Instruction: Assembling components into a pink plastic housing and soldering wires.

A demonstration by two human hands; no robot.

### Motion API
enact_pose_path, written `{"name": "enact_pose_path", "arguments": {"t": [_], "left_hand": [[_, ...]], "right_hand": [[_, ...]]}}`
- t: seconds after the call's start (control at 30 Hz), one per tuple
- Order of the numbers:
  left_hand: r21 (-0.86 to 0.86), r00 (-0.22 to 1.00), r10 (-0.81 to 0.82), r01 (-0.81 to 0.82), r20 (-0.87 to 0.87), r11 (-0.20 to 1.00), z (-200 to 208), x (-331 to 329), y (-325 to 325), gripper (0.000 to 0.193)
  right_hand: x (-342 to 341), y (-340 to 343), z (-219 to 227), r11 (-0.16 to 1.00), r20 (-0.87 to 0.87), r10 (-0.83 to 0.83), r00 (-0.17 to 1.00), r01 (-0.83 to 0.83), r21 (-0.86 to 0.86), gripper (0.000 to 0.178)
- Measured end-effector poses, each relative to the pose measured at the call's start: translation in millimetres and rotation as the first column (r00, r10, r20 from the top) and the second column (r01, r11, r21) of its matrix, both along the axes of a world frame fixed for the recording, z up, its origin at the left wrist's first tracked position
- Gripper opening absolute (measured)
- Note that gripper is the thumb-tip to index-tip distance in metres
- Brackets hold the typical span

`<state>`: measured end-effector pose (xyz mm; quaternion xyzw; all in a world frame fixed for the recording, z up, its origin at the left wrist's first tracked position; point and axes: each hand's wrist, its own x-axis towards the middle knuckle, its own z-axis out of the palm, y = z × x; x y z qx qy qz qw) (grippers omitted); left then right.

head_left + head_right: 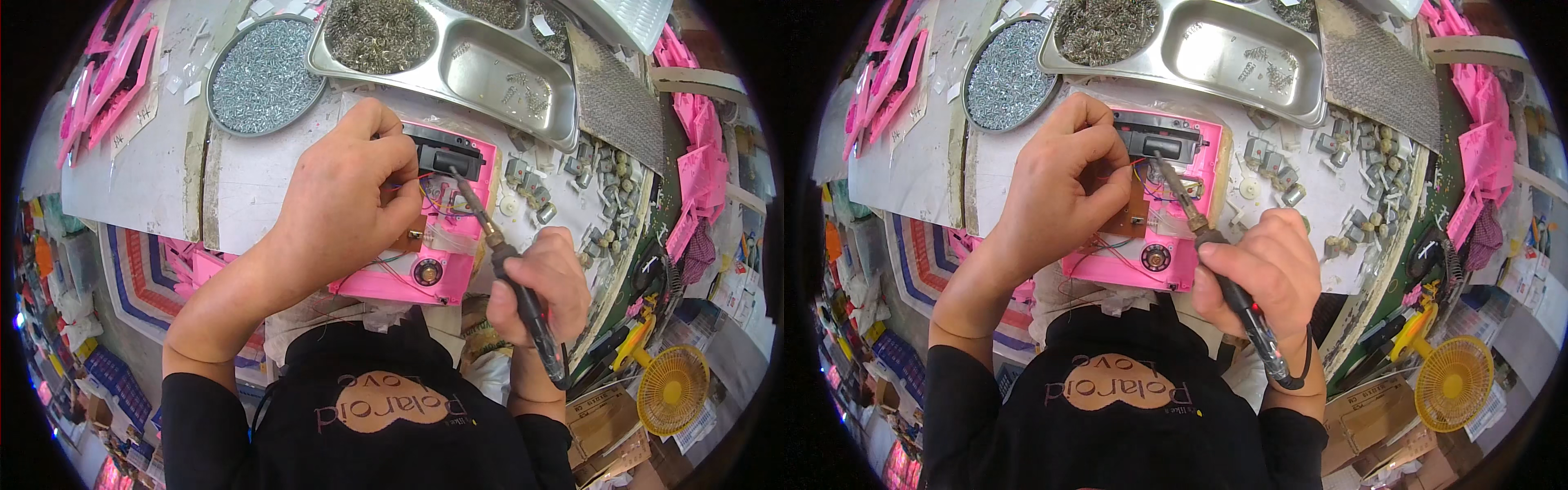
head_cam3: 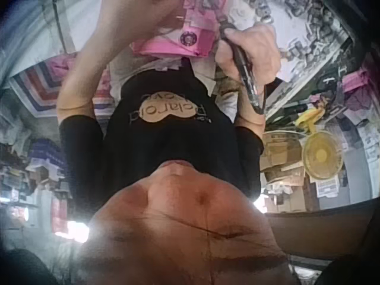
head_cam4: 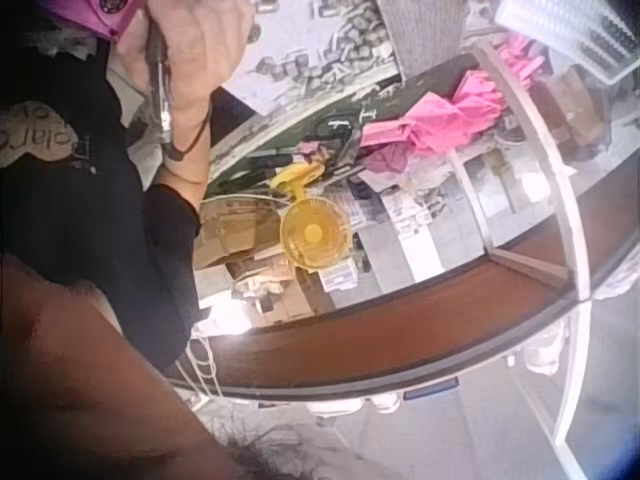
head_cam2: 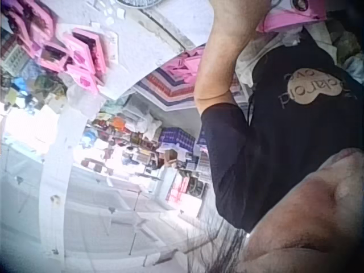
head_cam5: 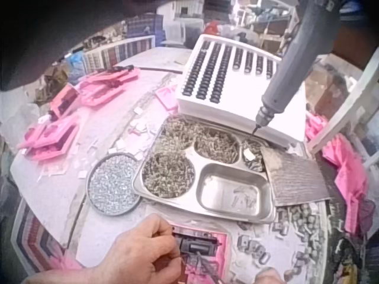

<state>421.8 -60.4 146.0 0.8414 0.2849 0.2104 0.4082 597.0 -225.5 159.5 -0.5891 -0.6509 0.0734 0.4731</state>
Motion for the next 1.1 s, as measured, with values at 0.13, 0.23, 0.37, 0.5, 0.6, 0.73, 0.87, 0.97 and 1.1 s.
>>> {"name": "enact_pose_path", "arguments": {"t": [0.13, 0.23, 0.37, 0.5, 0.6, 0.73, 0.87, 0.97, 1.1], "left_hand": [[-0.019, 1.000, 0.007, -0.007, -0.004, 1.000, 0.3, 0.9, -0.4, 0.007], [-0.013, 1.000, 0.004, -0.004, -0.006, 1.000, 0.7, 1.3, 0.0, 0.008], [0.014, 1.000, 0.002, -0.002, -0.016, 1.000, 1.7, 0.6, 0.0, 0.008], [-0.033, 1.000, 0.012, -0.012, -0.013, 0.999, 1.3, 1.7, -1.0, 0.008], [-0.044, 1.000, 0.013, -0.014, -0.011, 0.999, 1.3, 2.1, -1.0, 0.007], [-0.042, 1.000, 0.019, -0.020, -0.010, 0.999, 1.4, 2.1, -1.3, 0.008], [-0.010, 1.000, 0.018, -0.018, -0.005, 1.000, 0.4, 1.6, -1.1, 0.008], [0.012, 1.000, 0.015, -0.015, 0.013, 1.000, -0.6, 2.4, -1.3, 0.008], [-0.032, 1.000, 0.028, -0.029, -0.009, 0.999, 2.7, 3.0, -2.4, 0.008]], "right_hand": [[-1.8, 1.7, -1.2, 0.999, 0.027, 0.029, 0.999, -0.028, -0.028, 0.034], [-1.7, 1.2, -3.7, 0.999, 0.037, 0.035, 0.999, -0.034, -0.029, 0.035], [-1.5, 3.0, -6.6, 0.999, 0.043, 0.038, 0.998, -0.038, -0.017, 0.037], [-0.9, 3.8, -9.7, 0.999, 0.046, 0.041, 0.998, -0.040, -0.009, 0.040], [-1.0, 3.8, -10.2, 1.000, 0.091, 0.029, 0.995, -0.029, -0.003, 0.041], [4.1, 3.8, -8.6, 0.996, 0.222, 0.084, 0.971, -0.083, -0.012, 0.039], [9.4, 2.7, -5.0, 0.993, 0.202, 0.116, 0.972, -0.115, -0.019, 0.040], [11.6, 2.2, -0.8, 0.994, 0.128, 0.103, 0.986, -0.099, -0.040, 0.041], [14.2, 2.5, -0.4, 0.994, 0.051, 0.095, 0.994, -0.092, -0.051, 0.040]]}}
